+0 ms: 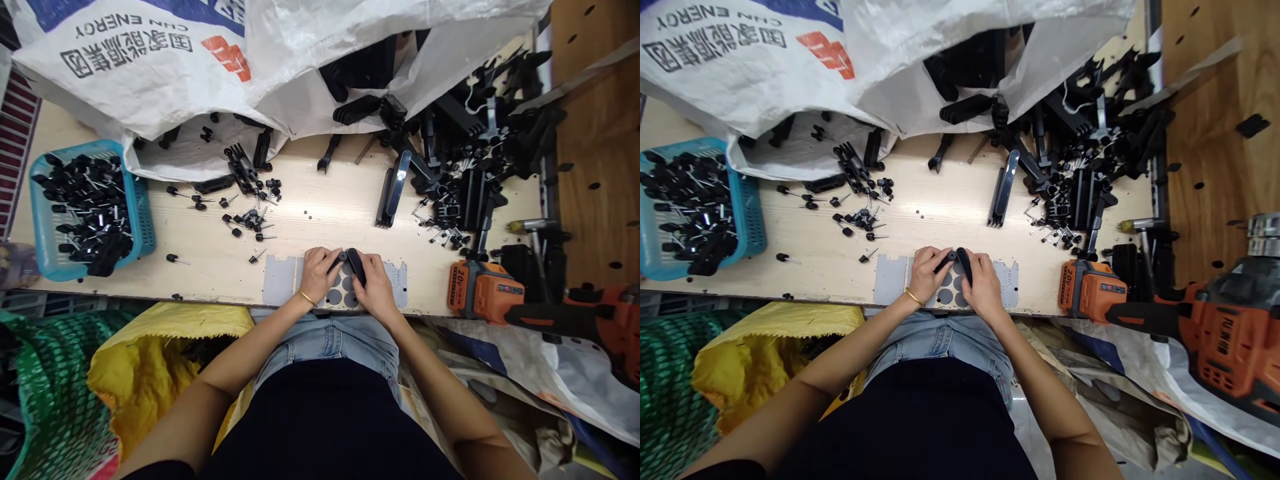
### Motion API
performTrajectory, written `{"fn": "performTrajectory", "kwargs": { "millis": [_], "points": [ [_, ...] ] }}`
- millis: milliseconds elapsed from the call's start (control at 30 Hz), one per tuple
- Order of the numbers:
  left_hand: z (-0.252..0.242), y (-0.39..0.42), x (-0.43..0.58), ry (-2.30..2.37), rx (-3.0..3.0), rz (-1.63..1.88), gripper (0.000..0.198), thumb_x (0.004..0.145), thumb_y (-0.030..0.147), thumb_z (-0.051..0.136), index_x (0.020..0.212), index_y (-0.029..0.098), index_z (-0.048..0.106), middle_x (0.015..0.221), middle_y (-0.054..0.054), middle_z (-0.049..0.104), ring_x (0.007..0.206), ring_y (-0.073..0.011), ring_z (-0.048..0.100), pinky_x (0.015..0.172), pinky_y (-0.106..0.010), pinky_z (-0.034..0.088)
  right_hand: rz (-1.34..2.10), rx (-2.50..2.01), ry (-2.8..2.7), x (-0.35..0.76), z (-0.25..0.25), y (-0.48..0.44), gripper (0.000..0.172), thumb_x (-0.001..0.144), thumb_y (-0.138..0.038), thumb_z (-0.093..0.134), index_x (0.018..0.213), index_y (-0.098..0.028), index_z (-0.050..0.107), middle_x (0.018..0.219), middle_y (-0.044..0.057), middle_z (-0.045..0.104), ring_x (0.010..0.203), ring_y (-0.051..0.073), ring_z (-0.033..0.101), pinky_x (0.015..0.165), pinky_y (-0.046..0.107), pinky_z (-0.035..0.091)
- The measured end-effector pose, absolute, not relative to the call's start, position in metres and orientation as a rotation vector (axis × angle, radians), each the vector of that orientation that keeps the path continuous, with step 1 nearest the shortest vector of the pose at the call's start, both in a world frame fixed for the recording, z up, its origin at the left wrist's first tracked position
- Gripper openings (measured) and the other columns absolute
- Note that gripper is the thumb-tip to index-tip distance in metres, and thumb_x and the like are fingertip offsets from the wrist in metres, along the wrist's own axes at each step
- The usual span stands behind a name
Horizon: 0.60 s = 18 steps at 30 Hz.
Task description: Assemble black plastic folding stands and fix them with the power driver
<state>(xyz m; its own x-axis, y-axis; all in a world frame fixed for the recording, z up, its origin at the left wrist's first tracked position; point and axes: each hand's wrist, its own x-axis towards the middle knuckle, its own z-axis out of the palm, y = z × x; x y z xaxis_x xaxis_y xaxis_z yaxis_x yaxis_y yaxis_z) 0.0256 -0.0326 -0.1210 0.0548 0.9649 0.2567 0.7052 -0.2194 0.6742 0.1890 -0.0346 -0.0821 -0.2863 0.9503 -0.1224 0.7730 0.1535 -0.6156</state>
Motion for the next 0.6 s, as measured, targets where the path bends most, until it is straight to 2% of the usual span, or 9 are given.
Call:
{"fn": "performTrajectory", "kwargs": {
  "millis": [133,300,467,600],
  "points": [
    [-0.124,-0.026,0.029,1.558,2.12,0.893,0.029,0.093,0.033,0.047,0.113,0.019,0.063,0.079,-0.005,0.056,0.079,-0.0193,0.052,0.077,-0.036,0.043,0.919,-1.624,-2.051,0.191,-0.084,-0.032,0.056,0.078,-0.018,0.046,0.134,-0.02,0.044,0.106,0.01,0.049,0.101,0.025,0.053,0.091,0.039,0.048],
    [-0.125,-0.023,0.035,1.677,2.115,0.893,0.034,0.096,0.028,0.037,0.117,0.013,0.059,0.081,-0.008,0.055,0.08,-0.021,0.05,0.075,-0.036,0.045,0.915,-1.636,-2.002,0.191,-0.085,-0.032,0.056,0.076,-0.019,0.046,0.132,-0.018,0.047,0.101,0.009,0.048,0.097,0.026,0.052,0.089,0.041,0.047],
    [-0.125,-0.016,0.025,1.398,2.23,0.778,0.033,0.096,0.034,0.039,0.116,0.017,0.059,0.083,-0.007,0.054,0.081,-0.0202,0.051,0.076,-0.035,0.047,0.922,-1.651,-2.01,0.189,-0.083,-0.032,0.058,0.076,-0.018,0.046,0.134,-0.019,0.045,0.101,0.009,0.046,0.099,0.025,0.051,0.09,0.039,0.047],
    [-0.124,-0.005,0.023,1.445,2.162,0.845,0.033,0.096,0.029,0.038,0.116,0.014,0.058,0.081,-0.006,0.053,0.081,-0.0194,0.051,0.075,-0.034,0.047,0.898,-1.672,-2.022,0.189,-0.084,-0.033,0.059,0.074,-0.016,0.045,0.133,-0.017,0.045,0.101,0.009,0.046,0.097,0.025,0.051,0.088,0.037,0.048]
  ]
}}
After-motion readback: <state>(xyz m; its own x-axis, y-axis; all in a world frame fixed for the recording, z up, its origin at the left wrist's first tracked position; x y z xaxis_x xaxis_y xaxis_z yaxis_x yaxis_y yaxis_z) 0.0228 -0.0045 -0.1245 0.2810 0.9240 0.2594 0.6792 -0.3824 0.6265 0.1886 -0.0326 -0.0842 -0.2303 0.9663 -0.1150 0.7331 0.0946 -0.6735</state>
